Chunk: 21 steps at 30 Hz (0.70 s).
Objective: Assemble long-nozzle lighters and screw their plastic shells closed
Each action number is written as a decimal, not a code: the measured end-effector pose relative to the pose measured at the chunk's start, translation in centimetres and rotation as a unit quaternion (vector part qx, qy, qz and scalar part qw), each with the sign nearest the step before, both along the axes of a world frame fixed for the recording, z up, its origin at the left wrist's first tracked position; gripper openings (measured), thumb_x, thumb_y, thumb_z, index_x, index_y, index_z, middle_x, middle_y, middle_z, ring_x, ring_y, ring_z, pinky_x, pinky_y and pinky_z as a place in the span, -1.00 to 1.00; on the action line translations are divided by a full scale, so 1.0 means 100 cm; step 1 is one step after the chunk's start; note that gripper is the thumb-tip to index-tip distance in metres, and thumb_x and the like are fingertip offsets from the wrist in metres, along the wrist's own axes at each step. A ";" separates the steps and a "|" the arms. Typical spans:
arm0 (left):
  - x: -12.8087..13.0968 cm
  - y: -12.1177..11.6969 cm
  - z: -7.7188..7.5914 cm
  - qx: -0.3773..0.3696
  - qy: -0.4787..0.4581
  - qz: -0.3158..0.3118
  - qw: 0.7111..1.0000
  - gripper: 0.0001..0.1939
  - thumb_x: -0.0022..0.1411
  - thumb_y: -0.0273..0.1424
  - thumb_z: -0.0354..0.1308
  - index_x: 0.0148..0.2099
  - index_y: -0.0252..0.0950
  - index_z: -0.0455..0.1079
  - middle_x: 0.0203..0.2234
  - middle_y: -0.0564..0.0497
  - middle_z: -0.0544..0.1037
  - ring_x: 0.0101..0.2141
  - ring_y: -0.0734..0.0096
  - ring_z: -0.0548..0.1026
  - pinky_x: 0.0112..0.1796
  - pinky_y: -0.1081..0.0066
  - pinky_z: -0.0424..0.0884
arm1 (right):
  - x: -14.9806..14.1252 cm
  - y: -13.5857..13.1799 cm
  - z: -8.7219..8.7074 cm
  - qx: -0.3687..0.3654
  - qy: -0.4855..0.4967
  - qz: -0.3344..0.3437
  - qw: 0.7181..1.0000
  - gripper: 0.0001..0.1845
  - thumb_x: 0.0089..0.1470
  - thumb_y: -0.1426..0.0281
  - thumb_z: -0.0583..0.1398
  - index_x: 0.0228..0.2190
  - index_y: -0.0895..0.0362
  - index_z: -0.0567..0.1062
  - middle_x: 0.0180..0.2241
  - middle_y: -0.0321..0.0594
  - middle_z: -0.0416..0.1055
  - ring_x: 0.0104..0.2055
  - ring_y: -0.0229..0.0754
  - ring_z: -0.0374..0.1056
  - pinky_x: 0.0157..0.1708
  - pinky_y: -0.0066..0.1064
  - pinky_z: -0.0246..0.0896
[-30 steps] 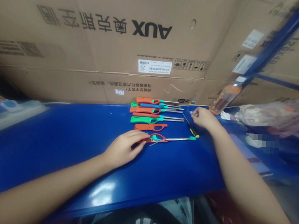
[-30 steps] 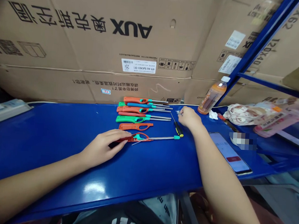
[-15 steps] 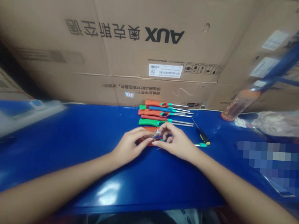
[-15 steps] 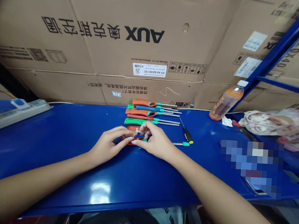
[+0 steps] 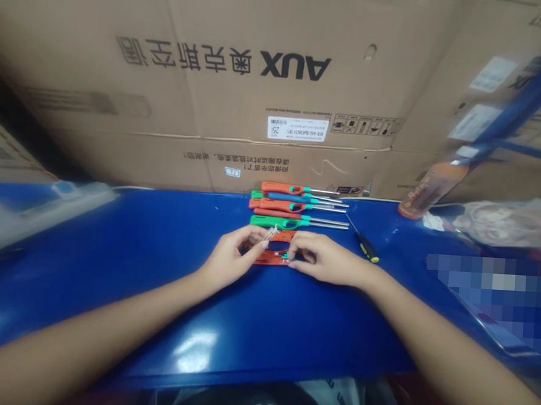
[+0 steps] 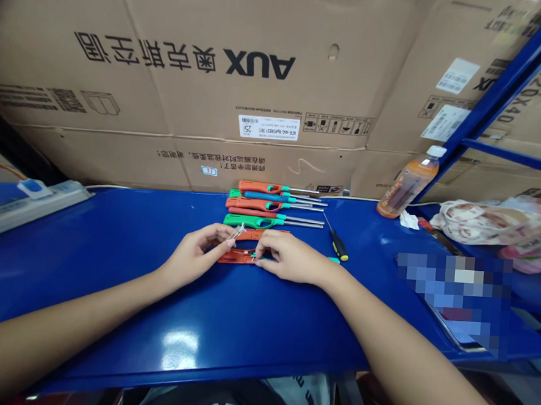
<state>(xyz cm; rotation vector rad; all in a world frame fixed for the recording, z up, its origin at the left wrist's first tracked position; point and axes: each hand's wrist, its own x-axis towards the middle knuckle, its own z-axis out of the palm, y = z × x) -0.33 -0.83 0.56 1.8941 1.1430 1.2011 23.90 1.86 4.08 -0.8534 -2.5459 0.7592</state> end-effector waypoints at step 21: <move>-0.001 -0.004 0.004 0.047 0.158 -0.057 0.985 -0.73 0.46 -0.27 0.00 -0.11 -0.30 0.47 -0.26 -0.02 0.57 -0.25 0.35 0.51 -0.18 0.39 0.39 | -0.005 0.004 -0.004 -0.330 0.110 -0.084 0.934 -0.60 0.05 0.09 0.32 -0.33 0.18 0.44 -0.59 -0.39 0.38 -0.67 -0.38 0.30 -0.72 -0.53 0.31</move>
